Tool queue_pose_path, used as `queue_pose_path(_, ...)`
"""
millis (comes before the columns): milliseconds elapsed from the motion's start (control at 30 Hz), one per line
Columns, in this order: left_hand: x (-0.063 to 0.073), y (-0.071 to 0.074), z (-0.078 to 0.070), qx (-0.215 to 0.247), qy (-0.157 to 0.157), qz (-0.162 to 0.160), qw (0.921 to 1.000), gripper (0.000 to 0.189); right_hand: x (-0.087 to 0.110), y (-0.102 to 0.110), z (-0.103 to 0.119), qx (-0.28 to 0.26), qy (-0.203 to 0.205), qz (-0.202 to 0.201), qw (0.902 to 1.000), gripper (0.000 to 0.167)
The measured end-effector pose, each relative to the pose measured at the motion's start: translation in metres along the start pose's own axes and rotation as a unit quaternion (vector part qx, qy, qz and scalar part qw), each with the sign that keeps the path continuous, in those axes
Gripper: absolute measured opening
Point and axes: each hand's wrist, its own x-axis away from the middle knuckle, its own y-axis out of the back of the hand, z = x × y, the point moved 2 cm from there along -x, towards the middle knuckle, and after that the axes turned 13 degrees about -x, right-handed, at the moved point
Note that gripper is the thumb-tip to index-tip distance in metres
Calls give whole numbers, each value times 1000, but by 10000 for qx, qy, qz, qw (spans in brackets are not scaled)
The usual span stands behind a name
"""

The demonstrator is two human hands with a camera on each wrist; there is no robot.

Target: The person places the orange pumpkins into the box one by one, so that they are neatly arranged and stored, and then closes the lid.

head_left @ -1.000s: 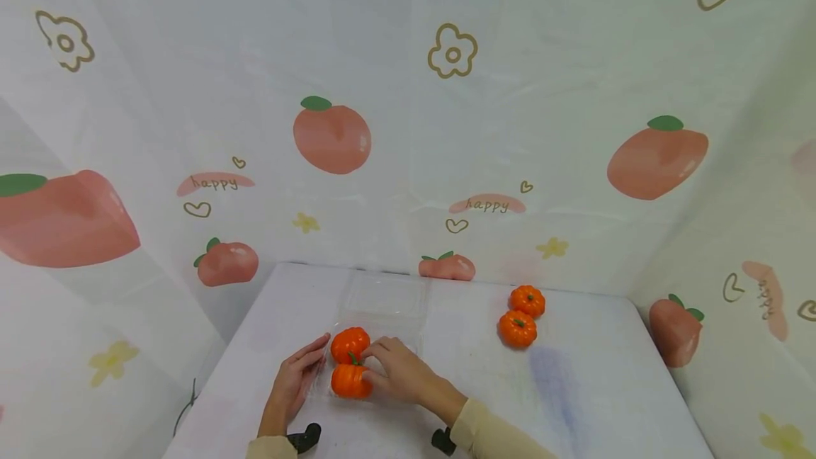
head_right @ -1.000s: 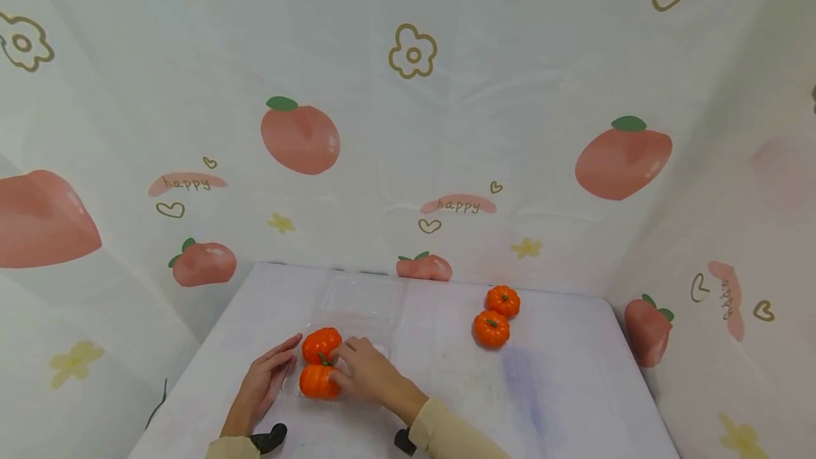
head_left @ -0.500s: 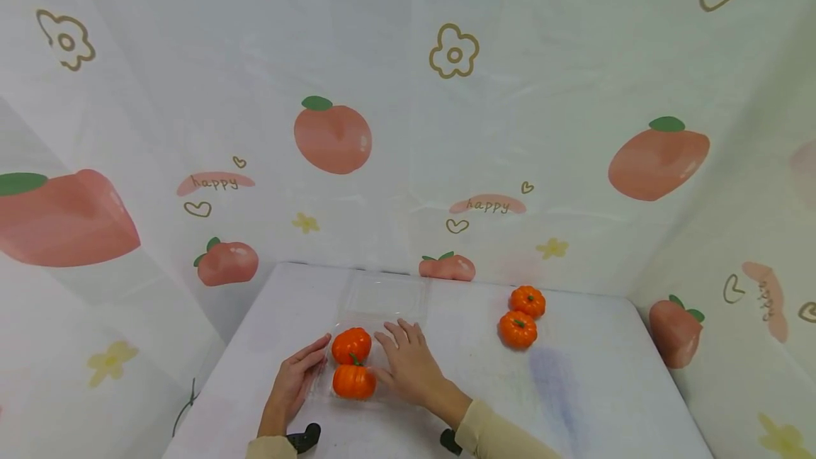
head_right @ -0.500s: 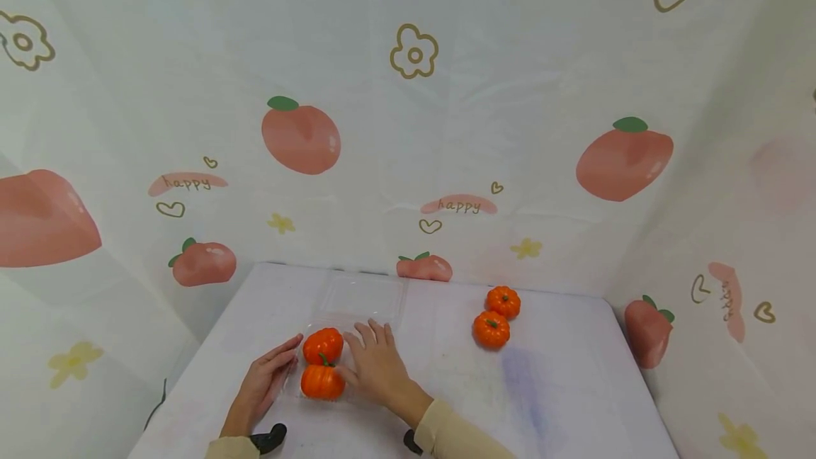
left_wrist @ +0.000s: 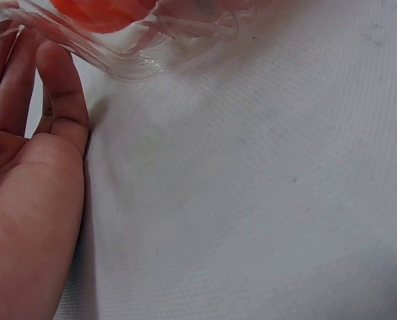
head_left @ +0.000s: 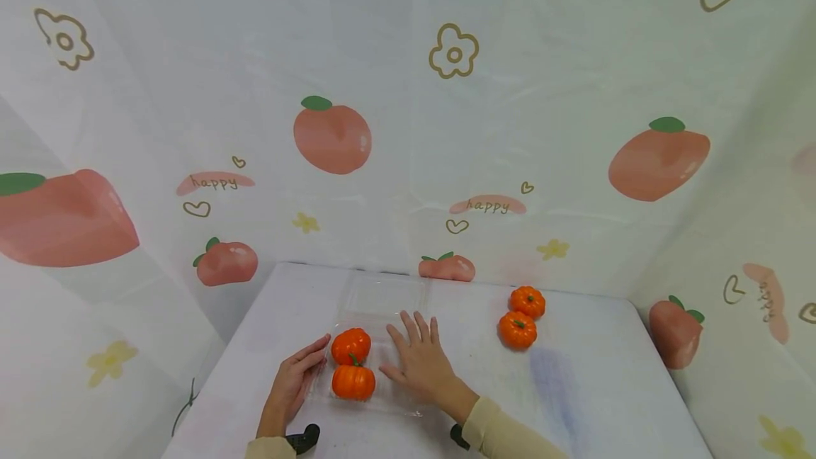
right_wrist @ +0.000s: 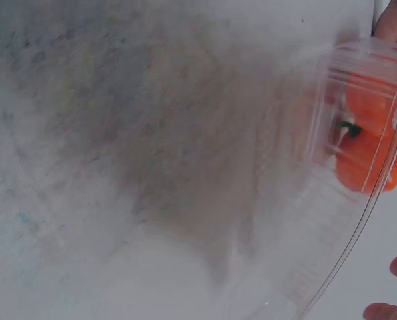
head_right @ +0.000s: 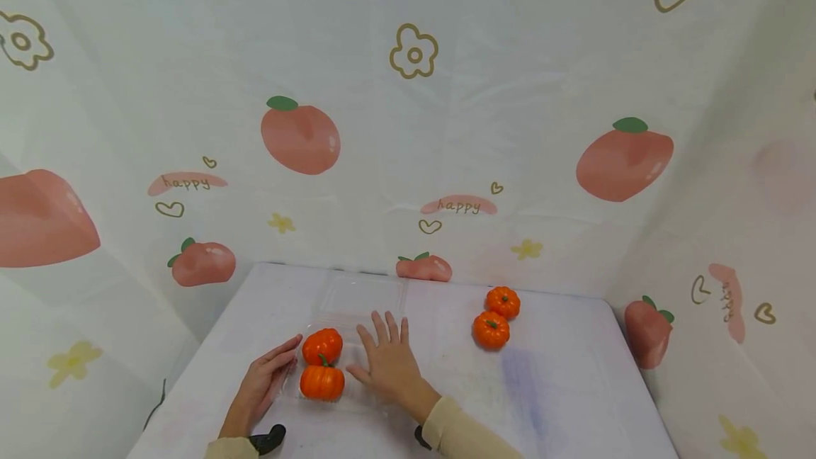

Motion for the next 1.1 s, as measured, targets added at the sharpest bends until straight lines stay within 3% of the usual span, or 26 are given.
queue_pose_path(167,-1,-1,1,17,53,-40,10000,54,2,-1,-11,45,-107,-107,9999,73)
queue_pose_path(400,-2,-2,2,-19,237,-36,9997,56,5,3,-20,-79,-472,94,9988,71)
queue_pose_path(867,0,-2,-2,-111,96,10,9999,55,3,18,-34,-422,-627,-167,9970,70)
queue_pose_path(1100,-1,-1,-3,-40,76,-14,10000,52,9,23,-43,-313,-905,112,9953,72)
